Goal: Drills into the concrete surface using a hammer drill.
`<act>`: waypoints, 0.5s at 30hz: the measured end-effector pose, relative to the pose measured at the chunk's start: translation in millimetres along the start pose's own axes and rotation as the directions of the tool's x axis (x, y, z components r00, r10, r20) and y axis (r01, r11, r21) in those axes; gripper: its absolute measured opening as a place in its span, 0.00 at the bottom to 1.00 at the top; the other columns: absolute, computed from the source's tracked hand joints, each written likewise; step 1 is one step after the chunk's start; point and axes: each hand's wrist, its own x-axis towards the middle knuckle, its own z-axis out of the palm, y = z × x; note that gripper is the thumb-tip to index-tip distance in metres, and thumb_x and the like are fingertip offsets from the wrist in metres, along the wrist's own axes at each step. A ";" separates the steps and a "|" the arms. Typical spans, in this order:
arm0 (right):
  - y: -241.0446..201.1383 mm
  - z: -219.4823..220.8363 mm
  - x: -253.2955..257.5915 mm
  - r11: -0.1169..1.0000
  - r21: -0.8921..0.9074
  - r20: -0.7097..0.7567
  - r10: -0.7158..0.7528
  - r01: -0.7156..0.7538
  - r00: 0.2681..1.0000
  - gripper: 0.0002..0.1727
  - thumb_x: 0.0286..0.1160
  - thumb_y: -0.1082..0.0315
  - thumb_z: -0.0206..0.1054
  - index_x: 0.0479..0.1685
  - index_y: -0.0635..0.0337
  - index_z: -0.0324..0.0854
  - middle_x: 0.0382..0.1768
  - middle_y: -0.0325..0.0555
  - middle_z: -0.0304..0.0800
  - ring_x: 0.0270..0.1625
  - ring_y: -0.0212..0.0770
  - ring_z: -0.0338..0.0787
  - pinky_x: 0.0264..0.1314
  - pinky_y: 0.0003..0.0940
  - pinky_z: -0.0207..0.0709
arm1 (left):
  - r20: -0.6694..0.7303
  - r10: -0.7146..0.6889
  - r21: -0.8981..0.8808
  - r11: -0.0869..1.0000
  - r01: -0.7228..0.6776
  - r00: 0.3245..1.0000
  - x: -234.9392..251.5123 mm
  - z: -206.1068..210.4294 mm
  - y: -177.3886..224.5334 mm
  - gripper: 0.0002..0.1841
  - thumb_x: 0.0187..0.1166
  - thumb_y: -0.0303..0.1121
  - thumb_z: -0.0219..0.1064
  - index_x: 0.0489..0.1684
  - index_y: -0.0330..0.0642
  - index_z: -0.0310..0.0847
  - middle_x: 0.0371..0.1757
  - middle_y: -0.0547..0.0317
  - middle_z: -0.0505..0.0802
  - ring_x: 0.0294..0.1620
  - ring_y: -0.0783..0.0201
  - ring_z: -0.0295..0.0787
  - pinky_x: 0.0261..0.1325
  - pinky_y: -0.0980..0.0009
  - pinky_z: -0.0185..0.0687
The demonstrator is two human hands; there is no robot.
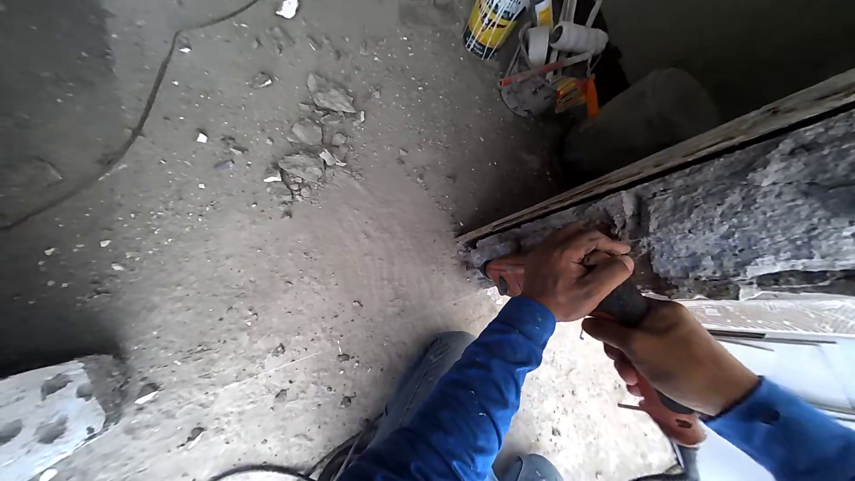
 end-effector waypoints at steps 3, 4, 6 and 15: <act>-1.4 -1.9 0.9 1.000 0.010 0.008 0.025 -0.025 1.000 0.10 0.79 0.63 0.74 0.38 0.59 0.81 0.13 0.52 0.81 0.09 0.46 0.82 0.11 0.41 0.82 | -0.007 -0.011 -0.016 1.000 0.011 1.000 0.7 1.8 -0.1 0.11 0.74 0.38 0.70 0.44 0.44 0.95 0.40 0.62 0.90 0.41 0.67 0.86 0.46 0.63 0.87; -1.3 -1.7 1.5 1.000 0.011 0.014 0.023 -0.023 1.000 0.10 0.78 0.63 0.74 0.39 0.59 0.82 0.13 0.52 0.81 0.10 0.46 0.82 0.11 0.41 0.82 | -0.006 -0.013 -0.019 1.000 0.013 1.000 0.9 0.9 0.0 0.11 0.74 0.38 0.70 0.44 0.44 0.95 0.40 0.62 0.89 0.41 0.67 0.85 0.46 0.63 0.86; -0.4 -1.8 1.9 1.000 0.006 0.013 0.016 -0.016 1.000 0.09 0.78 0.63 0.75 0.39 0.59 0.82 0.13 0.52 0.81 0.10 0.47 0.82 0.11 0.42 0.82 | -0.011 -0.010 -0.024 1.000 0.009 1.000 0.3 0.0 0.1 0.11 0.73 0.38 0.70 0.44 0.44 0.95 0.40 0.62 0.89 0.40 0.66 0.85 0.45 0.63 0.86; -11.5 -3.6 4.1 0.999 -0.040 -0.007 -0.001 0.001 1.000 0.09 0.79 0.65 0.73 0.40 0.59 0.81 0.12 0.53 0.81 0.09 0.46 0.81 0.10 0.41 0.80 | -0.031 -0.018 -0.016 1.000 0.018 0.999 6.4 -2.6 0.3 0.11 0.75 0.37 0.69 0.43 0.43 0.94 0.42 0.61 0.91 0.41 0.66 0.87 0.45 0.62 0.87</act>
